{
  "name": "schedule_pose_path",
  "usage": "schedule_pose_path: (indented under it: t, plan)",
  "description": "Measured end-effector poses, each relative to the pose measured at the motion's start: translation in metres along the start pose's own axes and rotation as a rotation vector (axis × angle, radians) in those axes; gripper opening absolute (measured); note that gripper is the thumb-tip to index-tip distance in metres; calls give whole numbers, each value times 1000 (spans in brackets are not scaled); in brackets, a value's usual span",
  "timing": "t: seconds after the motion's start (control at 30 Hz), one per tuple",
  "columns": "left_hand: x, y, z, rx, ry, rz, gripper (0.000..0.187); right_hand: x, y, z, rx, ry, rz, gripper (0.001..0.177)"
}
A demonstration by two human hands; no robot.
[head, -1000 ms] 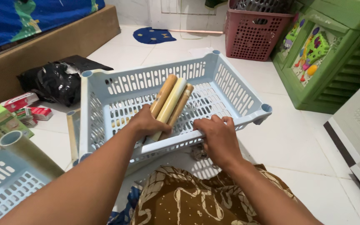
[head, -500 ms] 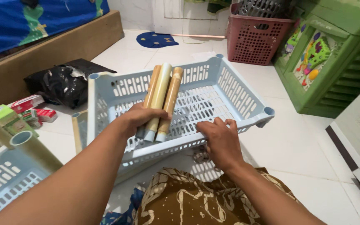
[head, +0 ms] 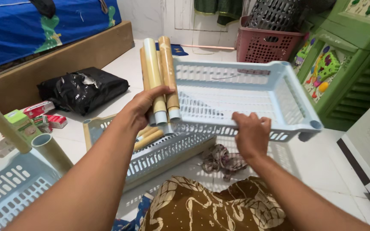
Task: The person wipes several bamboo poles with a cloth, then places them into a light blue plastic basket. The person then wipes the inside of the basket with the cloth.
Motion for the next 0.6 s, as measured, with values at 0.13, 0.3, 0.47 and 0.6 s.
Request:
schedule_pose_path:
  t: [0.13, 0.3, 0.47, 0.6]
  plan:
    - [19, -12, 6, 11, 40, -80, 58, 9, 22, 10, -108, 51, -37, 26]
    - [67, -50, 26, 118, 166, -53, 55, 13, 40, 11, -151, 94, -52, 37]
    - [114, -108, 46, 244, 391, -156, 47, 7, 39, 2, -135, 67, -40, 35]
    - [137, -132, 61, 361, 484, -116, 34, 0, 23, 0, -68, 72, -33, 38]
Point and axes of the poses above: each hand's wrist, its own z-axis towards the middle knuckle, its own x-axis out of the back of the hand, y = z × x, the point moved 4 cm from there along z, towards the middle knuckle, and after that the axes turned 9 degrees about y, right-handed, at the moved point
